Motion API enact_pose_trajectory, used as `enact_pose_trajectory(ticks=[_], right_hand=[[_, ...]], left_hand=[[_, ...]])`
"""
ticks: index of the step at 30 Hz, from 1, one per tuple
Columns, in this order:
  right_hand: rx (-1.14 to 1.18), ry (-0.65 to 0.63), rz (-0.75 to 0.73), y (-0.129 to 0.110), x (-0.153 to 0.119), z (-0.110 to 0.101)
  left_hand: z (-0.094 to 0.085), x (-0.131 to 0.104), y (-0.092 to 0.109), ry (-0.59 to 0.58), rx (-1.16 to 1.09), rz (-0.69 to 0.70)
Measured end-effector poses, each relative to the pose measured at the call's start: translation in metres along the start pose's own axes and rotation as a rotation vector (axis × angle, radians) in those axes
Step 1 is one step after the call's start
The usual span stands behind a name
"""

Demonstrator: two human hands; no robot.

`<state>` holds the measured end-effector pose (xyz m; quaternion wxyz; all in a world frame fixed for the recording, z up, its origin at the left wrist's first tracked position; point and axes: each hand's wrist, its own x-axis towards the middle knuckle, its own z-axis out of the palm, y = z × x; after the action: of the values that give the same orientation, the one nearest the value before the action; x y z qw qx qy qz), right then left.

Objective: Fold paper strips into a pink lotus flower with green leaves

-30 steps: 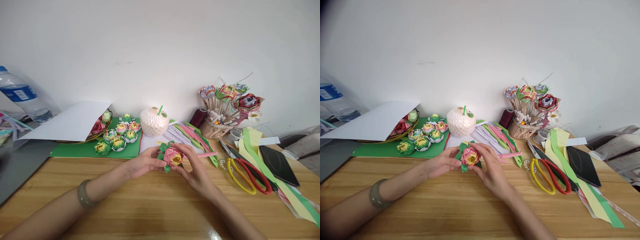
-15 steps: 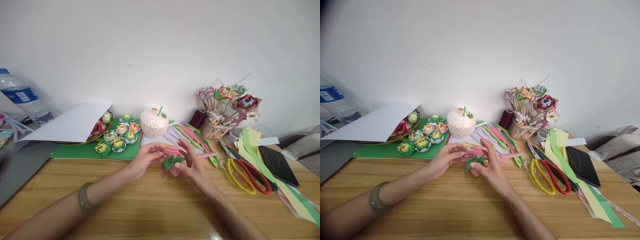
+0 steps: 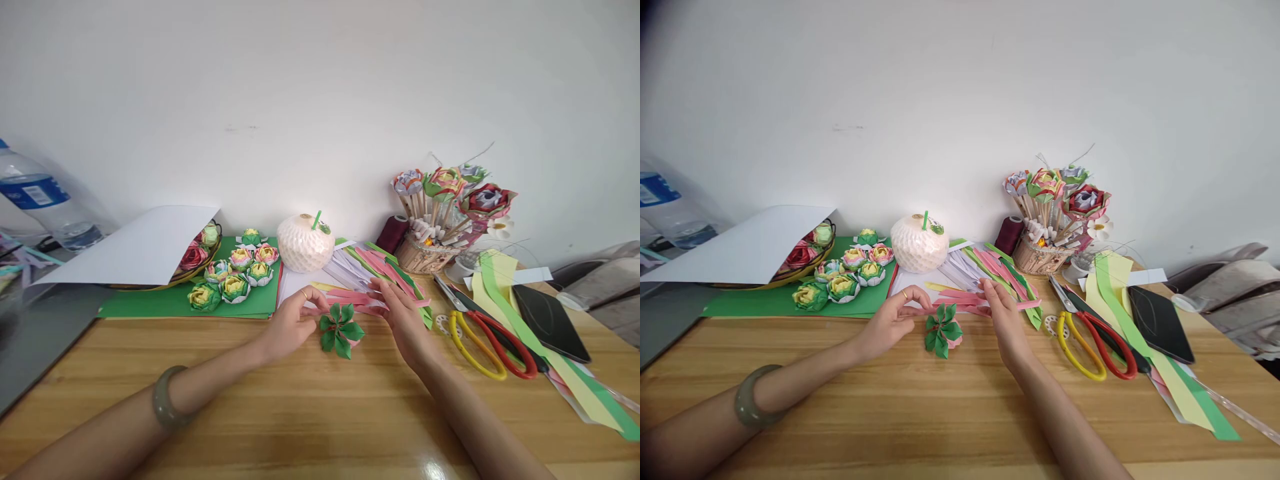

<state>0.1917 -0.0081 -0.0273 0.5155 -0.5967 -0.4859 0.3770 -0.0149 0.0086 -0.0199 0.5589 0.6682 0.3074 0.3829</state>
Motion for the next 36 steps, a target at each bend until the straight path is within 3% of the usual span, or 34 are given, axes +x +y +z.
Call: enact_pose_trajectory(ticks=[3, 8, 10, 12, 15, 17, 20, 23, 28, 36], right_hand=[[-0.064, -0.082, 0.026, -0.004, -0.003, 0.000], [-0.188, -0.259, 0.030, -0.014, -0.010, 0.002], [-0.209, -0.269, 0.001, -0.017, -0.012, 0.004], [-0.180, -0.293, -0.006, -0.021, -0.015, 0.005], [0.038, -0.410, 0.080, -0.024, -0.016, 0.007], [0.200, -0.449, 0.137, -0.025, -0.015, 0.007], [0.176, -0.293, 0.061, -0.023, -0.012, 0.004], [0.007, -0.117, -0.119, -0.021, -0.012, 0.004], [-0.132, -0.111, -0.330, -0.022, -0.023, 0.010], [-0.096, -0.256, -0.277, -0.020, -0.029, 0.019]], left_hand=[[0.000, -0.003, 0.003, -0.114, 0.159, 0.085], [0.004, -0.008, 0.005, -0.298, 0.616, 0.246], [0.006, -0.009, 0.003, -0.319, 0.705, 0.262], [0.007, -0.010, 0.001, -0.266, 0.704, 0.244], [0.007, -0.006, 0.000, -0.109, 0.516, 0.169], [0.005, -0.001, 0.001, -0.013, 0.249, 0.054], [0.001, 0.006, 0.004, 0.096, -0.219, -0.156], [-0.002, 0.009, 0.005, 0.127, -0.513, -0.271], [-0.004, 0.009, 0.002, 0.060, -0.658, -0.322], [0.001, 0.006, -0.004, -0.015, -0.564, -0.251]])
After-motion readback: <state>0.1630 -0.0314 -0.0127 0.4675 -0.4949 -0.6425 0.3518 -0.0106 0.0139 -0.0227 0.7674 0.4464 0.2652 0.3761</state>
